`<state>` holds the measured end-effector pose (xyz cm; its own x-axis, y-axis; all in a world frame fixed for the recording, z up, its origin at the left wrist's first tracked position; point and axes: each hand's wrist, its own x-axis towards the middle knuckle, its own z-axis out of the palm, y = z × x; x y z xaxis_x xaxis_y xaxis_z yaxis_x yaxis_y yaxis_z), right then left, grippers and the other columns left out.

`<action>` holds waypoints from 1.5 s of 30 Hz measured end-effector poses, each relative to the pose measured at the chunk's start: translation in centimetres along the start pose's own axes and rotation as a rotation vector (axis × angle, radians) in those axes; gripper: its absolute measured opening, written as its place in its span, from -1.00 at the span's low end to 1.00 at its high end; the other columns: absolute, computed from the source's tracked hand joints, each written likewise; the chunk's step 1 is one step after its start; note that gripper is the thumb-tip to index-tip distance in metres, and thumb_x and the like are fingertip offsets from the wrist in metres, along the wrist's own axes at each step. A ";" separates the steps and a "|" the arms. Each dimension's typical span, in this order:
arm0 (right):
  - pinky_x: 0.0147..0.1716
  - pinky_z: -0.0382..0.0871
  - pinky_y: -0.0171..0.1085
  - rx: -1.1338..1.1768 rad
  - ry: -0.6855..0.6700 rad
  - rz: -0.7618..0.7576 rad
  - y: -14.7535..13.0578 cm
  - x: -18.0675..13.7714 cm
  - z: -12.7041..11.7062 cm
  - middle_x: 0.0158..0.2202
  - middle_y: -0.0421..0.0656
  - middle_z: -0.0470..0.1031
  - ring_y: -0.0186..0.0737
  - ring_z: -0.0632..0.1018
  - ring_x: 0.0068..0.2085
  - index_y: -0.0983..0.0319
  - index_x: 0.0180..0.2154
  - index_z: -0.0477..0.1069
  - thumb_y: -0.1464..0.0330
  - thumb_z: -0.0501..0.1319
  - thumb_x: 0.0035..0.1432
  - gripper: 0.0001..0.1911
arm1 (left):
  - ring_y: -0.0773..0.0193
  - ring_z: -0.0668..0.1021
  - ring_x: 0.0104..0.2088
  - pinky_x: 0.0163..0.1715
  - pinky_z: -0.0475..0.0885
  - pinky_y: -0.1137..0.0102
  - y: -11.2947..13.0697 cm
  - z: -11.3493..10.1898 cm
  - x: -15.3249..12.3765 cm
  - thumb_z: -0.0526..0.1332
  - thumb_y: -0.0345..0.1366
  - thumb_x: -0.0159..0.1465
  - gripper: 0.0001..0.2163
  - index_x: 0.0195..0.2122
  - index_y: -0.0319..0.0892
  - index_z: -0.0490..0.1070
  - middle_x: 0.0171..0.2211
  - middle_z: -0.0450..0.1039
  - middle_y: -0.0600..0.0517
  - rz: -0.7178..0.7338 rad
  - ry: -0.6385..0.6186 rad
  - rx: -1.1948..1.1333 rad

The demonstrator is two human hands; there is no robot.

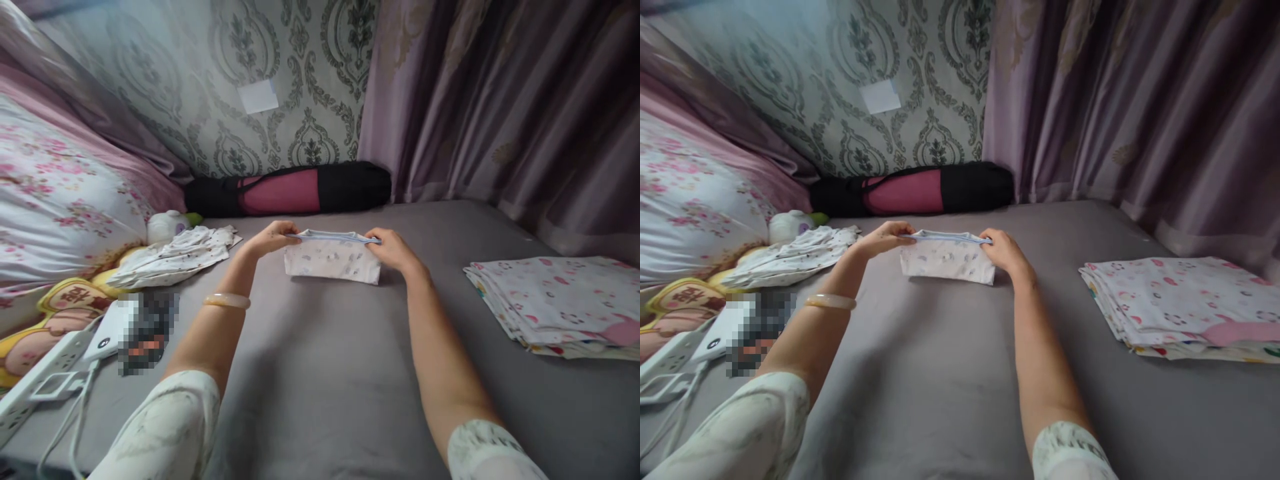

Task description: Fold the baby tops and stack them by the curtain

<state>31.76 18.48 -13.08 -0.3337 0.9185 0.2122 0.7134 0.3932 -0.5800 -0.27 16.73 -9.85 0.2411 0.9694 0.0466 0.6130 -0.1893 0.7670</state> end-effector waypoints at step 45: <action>0.30 -0.06 0.01 -0.263 -0.169 -0.077 -5.4 -1.1 6.7 0.39 -0.04 0.02 -0.05 0.05 0.37 0.24 0.34 0.06 0.30 -0.11 0.35 -0.44 | -0.01 0.08 0.35 0.27 0.07 0.06 0.6 12.7 -4.2 -0.08 -0.29 0.37 -0.51 0.32 -0.24 0.07 0.34 0.09 -0.15 -0.116 0.247 0.640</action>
<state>24.15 15.08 -15.40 -0.4745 0.8745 0.1007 0.8099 0.4786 -0.3392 8.68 10.51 -17.73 0.0150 0.9818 0.1895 0.9658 -0.0633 0.2514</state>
